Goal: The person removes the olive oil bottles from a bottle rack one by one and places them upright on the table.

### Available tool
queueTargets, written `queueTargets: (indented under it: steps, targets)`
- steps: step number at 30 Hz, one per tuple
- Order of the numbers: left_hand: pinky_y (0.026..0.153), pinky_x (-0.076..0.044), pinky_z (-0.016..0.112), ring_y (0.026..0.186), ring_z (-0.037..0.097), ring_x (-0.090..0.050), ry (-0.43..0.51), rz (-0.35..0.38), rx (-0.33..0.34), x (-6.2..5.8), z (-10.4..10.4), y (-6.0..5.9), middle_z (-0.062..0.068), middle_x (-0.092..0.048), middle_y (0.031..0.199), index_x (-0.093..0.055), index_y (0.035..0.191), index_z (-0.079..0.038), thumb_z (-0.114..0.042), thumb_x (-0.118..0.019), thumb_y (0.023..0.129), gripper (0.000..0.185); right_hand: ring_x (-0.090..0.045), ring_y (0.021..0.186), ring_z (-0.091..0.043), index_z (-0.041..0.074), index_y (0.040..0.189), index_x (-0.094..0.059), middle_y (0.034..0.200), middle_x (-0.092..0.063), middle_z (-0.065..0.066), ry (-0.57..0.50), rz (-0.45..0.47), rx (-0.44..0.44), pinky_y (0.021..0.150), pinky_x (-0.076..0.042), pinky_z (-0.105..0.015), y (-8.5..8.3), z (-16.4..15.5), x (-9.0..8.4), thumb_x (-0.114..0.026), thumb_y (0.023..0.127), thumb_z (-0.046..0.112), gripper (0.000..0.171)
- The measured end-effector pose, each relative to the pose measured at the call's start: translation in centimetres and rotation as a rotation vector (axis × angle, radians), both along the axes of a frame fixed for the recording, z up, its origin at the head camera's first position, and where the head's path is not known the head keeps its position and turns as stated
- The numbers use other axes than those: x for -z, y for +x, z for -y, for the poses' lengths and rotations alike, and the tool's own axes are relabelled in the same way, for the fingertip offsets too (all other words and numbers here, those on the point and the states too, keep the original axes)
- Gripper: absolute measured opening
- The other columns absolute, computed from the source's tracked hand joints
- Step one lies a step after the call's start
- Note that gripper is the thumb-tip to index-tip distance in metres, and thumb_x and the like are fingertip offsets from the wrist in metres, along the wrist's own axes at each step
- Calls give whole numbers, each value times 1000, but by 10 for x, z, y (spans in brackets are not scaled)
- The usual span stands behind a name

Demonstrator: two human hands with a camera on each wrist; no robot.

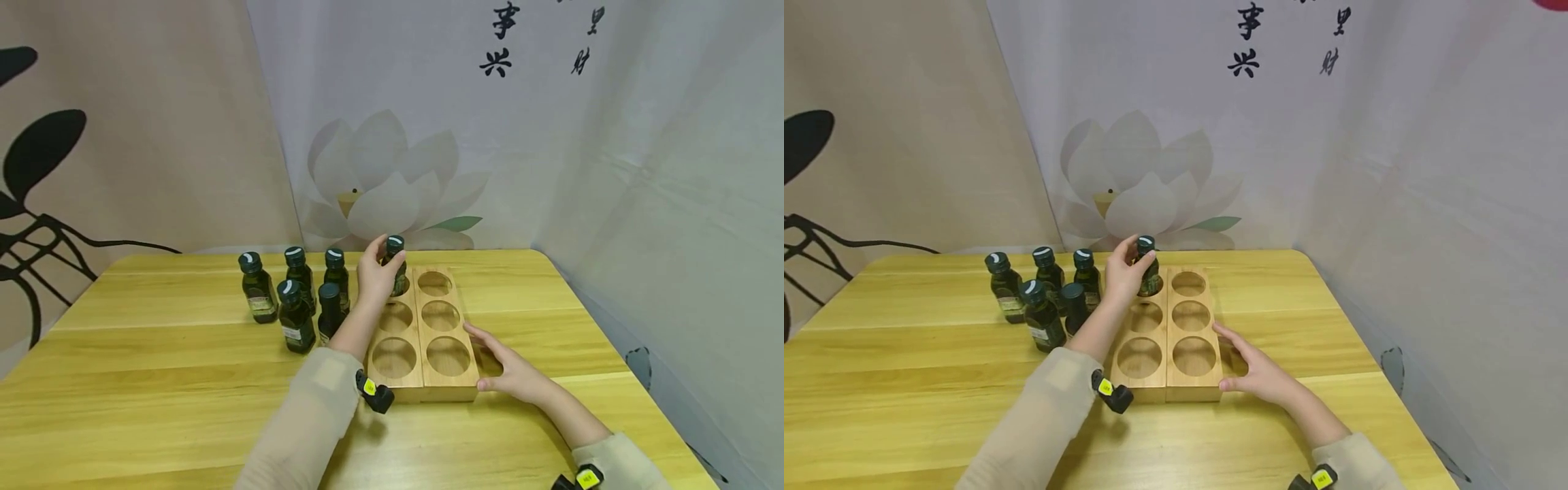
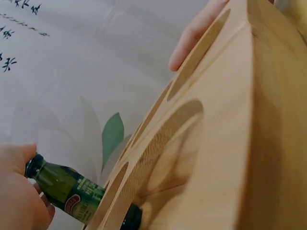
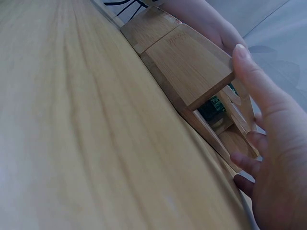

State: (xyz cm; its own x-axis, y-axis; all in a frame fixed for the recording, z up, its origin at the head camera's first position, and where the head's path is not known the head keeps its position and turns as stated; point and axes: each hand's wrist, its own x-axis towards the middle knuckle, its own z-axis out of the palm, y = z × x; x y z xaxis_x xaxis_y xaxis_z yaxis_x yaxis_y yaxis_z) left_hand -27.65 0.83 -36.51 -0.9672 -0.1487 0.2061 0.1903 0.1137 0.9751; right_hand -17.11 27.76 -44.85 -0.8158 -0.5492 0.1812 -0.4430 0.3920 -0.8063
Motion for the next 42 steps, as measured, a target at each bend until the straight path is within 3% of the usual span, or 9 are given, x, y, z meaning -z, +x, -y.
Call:
queueTargets:
  steps: [8, 27, 34, 42]
  targets:
    - [89, -47, 39, 118, 24, -47, 15, -26, -47, 0, -9, -2, 10, -52, 129, -53, 137, -15, -20, -65, 93, 46, -35, 130, -42, 24, 154, -22, 151, -31, -15, 19, -20, 6, 98, -26, -68, 1, 0, 0, -68, 80, 59, 94]
    - [90, -46, 37, 116, 23, -48, 51, -109, -55, -2, -8, 2, 7, -55, 127, -58, 131, -11, -16, -67, 91, 41, -34, 130, -41, 25, 153, -22, 150, -32, -15, -1, -11, -1, 99, -25, -67, 2, 1, 0, -68, 80, 60, 93]
    - [93, -46, 37, 116, 22, -50, 57, -189, -41, -17, -9, 11, 7, -57, 123, -58, 130, -10, -16, -68, 90, 42, -35, 131, -40, 25, 154, -21, 151, -31, -14, -3, -6, -5, 99, -25, -68, 2, 1, -1, -68, 80, 59, 93]
    - [82, -48, 34, 102, 21, -52, 66, -284, -36, -44, -6, 25, 8, -59, 110, -60, 128, -7, -14, -69, 89, 41, -35, 130, -40, 25, 154, -22, 150, -32, -14, 7, -7, 3, 99, -25, -68, 2, 1, -2, -69, 80, 57, 93]
